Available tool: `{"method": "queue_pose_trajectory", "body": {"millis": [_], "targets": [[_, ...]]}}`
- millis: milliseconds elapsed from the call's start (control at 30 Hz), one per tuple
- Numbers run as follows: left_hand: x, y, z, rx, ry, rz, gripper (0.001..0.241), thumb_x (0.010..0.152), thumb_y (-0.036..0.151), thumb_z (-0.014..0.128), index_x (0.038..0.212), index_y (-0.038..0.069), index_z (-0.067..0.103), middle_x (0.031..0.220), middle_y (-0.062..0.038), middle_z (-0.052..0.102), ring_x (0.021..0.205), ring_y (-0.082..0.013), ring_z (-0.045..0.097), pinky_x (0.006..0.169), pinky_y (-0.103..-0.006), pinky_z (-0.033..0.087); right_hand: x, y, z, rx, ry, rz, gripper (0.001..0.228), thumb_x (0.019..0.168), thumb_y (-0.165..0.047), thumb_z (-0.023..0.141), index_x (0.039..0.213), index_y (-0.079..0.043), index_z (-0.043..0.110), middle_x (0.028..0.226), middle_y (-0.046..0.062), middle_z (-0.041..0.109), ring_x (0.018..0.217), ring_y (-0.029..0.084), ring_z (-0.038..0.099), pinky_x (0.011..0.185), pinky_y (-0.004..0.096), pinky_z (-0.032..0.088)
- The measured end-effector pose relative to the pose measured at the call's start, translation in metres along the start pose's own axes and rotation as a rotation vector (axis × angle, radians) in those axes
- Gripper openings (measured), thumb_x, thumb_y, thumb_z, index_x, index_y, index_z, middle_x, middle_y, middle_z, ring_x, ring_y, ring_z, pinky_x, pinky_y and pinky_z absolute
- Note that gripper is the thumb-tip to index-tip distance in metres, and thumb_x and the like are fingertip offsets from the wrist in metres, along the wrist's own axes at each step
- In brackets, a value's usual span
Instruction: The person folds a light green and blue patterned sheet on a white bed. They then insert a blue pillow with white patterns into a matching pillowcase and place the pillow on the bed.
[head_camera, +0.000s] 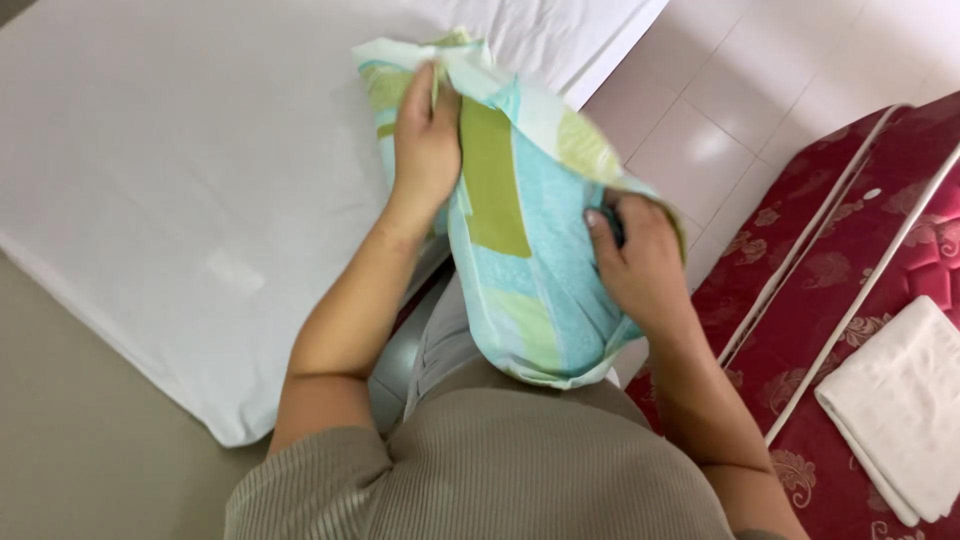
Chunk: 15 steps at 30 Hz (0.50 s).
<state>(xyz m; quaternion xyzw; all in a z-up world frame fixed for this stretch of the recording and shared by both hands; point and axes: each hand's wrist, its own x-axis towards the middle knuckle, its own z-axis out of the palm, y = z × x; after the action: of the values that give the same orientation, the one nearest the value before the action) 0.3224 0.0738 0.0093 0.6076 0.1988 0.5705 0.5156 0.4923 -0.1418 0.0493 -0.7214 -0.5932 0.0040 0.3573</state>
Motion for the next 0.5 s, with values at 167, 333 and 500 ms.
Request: {"method": "queue_pose_trajectory", "body": {"millis": [167,333,500], "targets": [[-0.009,0.003,0.012,0.182,0.001,-0.087,0.023,0.108,0.008,0.048,0.127,0.0,0.06,0.117,-0.012,0.067,0.11,-0.0171,0.06,0.098,-0.0308,0.048,0.01,0.018,0.01,0.151,-0.125,0.258,0.024,0.099,-0.021,0.07,0.107,0.001,0.066,0.094,0.012,0.069,0.083,0.022,0.065,0.075,0.038,0.052],[0.0,0.031,0.033,0.25,-0.101,-0.048,0.019,0.105,0.012,0.054,0.12,0.002,0.061,0.11,-0.015,0.067,0.104,-0.0268,0.065,0.096,-0.0342,0.051,0.005,0.007,-0.001,0.519,-0.102,0.227,0.011,0.105,-0.011,0.064,0.107,0.0,0.066,0.089,0.004,0.062,0.082,0.013,0.055,0.074,0.028,0.048],[-0.021,0.078,0.051,0.357,-0.517,0.08,0.032,0.1,0.016,0.066,0.128,0.001,0.057,0.128,-0.02,0.056,0.123,-0.0372,0.057,0.109,-0.0428,0.045,0.003,0.004,-0.001,0.62,-0.178,0.157,0.012,0.098,-0.001,0.062,0.109,0.0,0.066,0.095,0.002,0.066,0.086,0.013,0.061,0.079,0.027,0.051]]}}
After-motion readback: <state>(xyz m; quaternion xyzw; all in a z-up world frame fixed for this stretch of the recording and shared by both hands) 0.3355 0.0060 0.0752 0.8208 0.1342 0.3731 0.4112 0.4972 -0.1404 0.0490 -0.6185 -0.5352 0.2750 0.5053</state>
